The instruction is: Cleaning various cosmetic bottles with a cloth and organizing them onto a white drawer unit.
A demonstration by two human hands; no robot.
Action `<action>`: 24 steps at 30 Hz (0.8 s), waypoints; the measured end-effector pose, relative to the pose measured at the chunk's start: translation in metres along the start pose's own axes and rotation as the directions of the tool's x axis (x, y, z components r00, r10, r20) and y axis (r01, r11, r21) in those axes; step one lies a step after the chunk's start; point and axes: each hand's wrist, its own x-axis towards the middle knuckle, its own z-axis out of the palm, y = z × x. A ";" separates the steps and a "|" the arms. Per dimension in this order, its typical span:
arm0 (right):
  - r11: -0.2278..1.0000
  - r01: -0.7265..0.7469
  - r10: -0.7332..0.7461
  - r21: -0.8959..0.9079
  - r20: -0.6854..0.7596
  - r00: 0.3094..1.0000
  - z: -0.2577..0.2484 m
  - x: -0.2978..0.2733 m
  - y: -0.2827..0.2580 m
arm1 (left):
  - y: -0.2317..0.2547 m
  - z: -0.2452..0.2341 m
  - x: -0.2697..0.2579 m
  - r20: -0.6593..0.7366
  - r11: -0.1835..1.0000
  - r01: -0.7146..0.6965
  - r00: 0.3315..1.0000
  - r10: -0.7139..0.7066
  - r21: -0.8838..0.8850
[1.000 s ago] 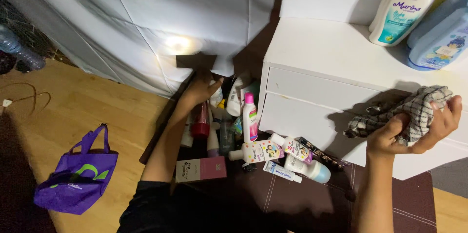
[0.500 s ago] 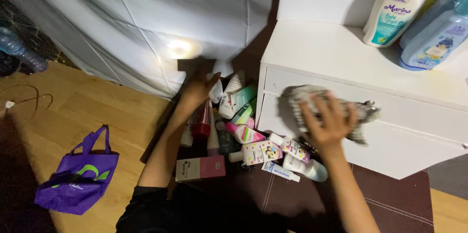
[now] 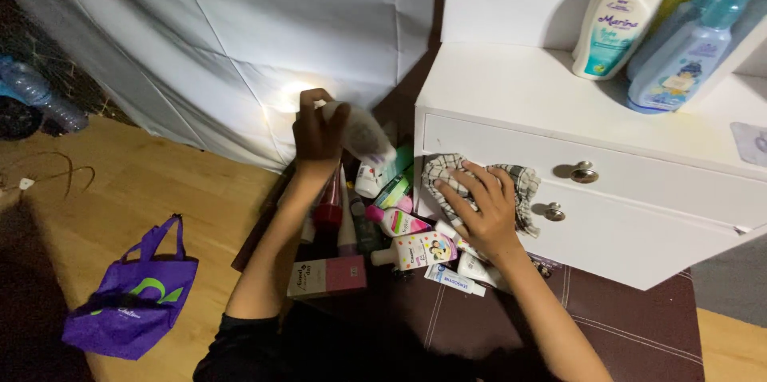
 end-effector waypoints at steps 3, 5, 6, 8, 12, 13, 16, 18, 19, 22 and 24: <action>0.989 -0.083 0.098 0.126 -0.117 0.988 -0.010 -0.003 0.004 | 0.039 0.018 -0.010 -0.042 0.987 -0.136 0.990 0.133 -0.081; 0.915 -0.236 0.315 0.326 -0.213 0.925 -0.026 -0.003 0.006 | 0.069 0.034 -0.023 -0.074 0.954 -0.298 0.951 0.300 0.039; 0.917 -0.239 0.316 0.319 -0.214 0.924 -0.034 -0.004 0.007 | 0.080 0.046 -0.030 -0.072 0.953 -0.301 0.950 0.303 0.032; 0.759 -0.402 0.545 0.512 -0.160 0.823 -0.051 -0.007 0.010 | 0.101 0.071 -0.043 -0.071 0.932 -0.303 0.953 0.295 -0.199; 0.714 -0.427 0.553 0.555 -0.073 0.830 -0.091 0.004 0.014 | 0.125 0.117 -0.065 -0.118 0.739 -0.241 0.969 0.215 -0.630; 0.627 -0.515 0.599 0.585 0.061 0.799 -0.102 0.011 0.015 | 0.131 0.123 -0.069 -0.132 0.746 -0.197 0.980 0.146 -0.636; 0.604 -0.576 0.588 0.551 0.179 0.789 -0.116 0.021 0.021 | 0.127 0.149 -0.076 -0.239 0.820 -0.243 0.962 0.133 -0.518; 0.677 -0.540 0.539 0.500 0.163 0.826 -0.118 0.022 0.026 | 0.123 0.165 -0.078 -0.331 0.867 -0.327 0.921 0.203 -0.377; 0.643 -0.605 0.582 0.470 0.213 0.785 -0.118 0.020 0.028 | 0.123 0.171 -0.078 -0.342 0.829 -0.293 0.930 0.132 -0.477; 0.607 -0.668 0.641 0.430 0.231 0.732 -0.115 0.018 0.029 | 0.125 0.176 -0.079 -0.329 0.836 -0.209 0.944 0.037 -0.507; 0.611 -0.666 0.656 0.428 0.198 0.728 -0.111 0.016 0.029 | 0.138 0.171 -0.080 -0.320 0.885 -0.164 0.947 0.017 -0.437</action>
